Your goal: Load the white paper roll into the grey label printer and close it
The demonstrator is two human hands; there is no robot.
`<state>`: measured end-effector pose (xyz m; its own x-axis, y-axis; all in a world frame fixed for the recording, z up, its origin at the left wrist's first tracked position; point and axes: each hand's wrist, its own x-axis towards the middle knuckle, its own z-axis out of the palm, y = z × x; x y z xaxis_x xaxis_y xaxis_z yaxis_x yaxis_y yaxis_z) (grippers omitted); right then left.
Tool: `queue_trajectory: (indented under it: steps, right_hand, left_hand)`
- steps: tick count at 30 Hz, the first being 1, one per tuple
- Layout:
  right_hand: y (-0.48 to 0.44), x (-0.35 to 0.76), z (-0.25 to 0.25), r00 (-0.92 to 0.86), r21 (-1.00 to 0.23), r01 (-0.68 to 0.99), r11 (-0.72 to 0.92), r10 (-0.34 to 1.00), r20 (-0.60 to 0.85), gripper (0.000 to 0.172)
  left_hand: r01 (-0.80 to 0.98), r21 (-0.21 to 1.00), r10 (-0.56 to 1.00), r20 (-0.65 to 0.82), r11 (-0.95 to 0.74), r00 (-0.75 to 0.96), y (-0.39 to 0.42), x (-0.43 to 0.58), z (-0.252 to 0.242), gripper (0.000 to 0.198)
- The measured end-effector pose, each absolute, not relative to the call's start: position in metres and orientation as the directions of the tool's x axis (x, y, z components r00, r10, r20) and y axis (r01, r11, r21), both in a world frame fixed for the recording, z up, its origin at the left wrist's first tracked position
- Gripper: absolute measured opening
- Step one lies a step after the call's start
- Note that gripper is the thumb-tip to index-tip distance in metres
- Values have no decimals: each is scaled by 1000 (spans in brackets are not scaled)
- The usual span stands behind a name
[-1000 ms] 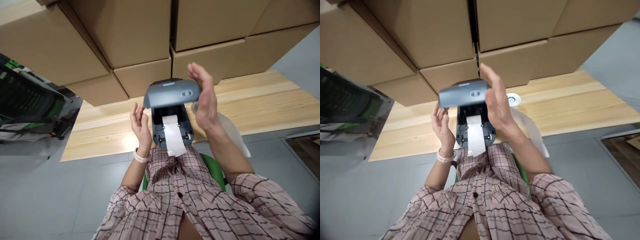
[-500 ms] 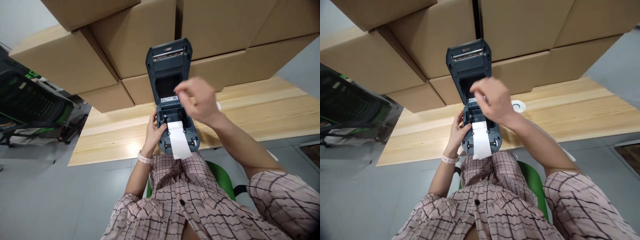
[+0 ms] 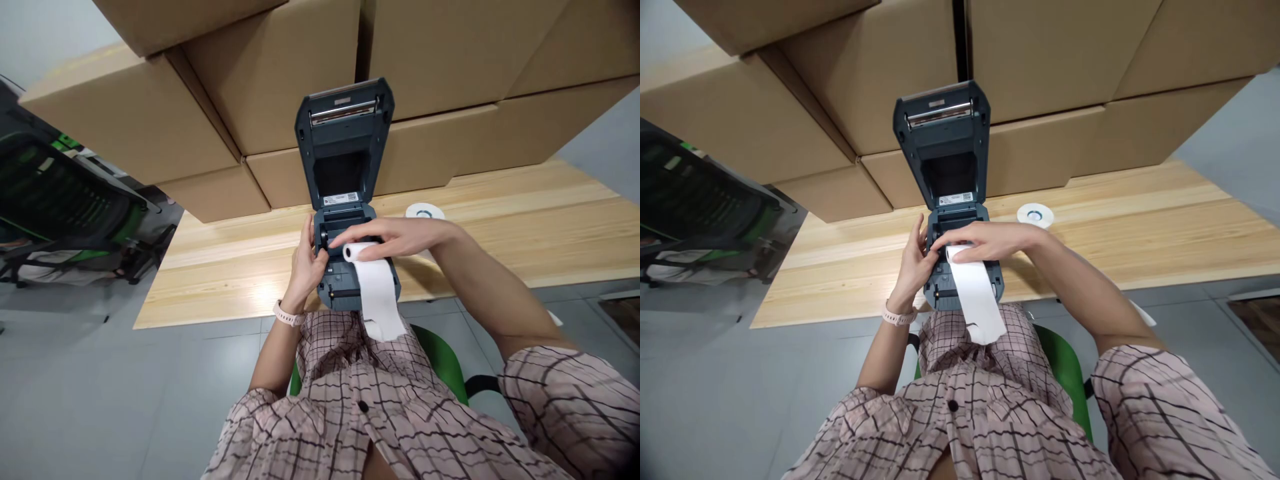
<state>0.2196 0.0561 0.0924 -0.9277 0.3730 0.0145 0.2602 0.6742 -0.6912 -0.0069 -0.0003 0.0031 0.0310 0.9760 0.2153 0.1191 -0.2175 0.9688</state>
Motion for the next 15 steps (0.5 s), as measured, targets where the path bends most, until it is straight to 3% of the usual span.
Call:
queue_trajectory:
  steps: [3,6,10,15]
  right_hand:
    - [62,254,105,-912,-817,136,561,393,118,51]
    - [65,290,113,-836,-862,127,491,521,173,51]
    - [66,315,116,-716,-858,293,422,692,96,63]
    - [78,322,117,-678,-759,491,428,735,-24,55]
  left_hand:
    - [94,970,974,222,-226,50,0,-8,0,85]
    - [92,974,978,204,-207,38,0,-8,-1,83]
    - [103,977,983,184,-184,10,-1,-5,3,78]
    - [131,971,980,201,-200,7,-3,-5,7,72]
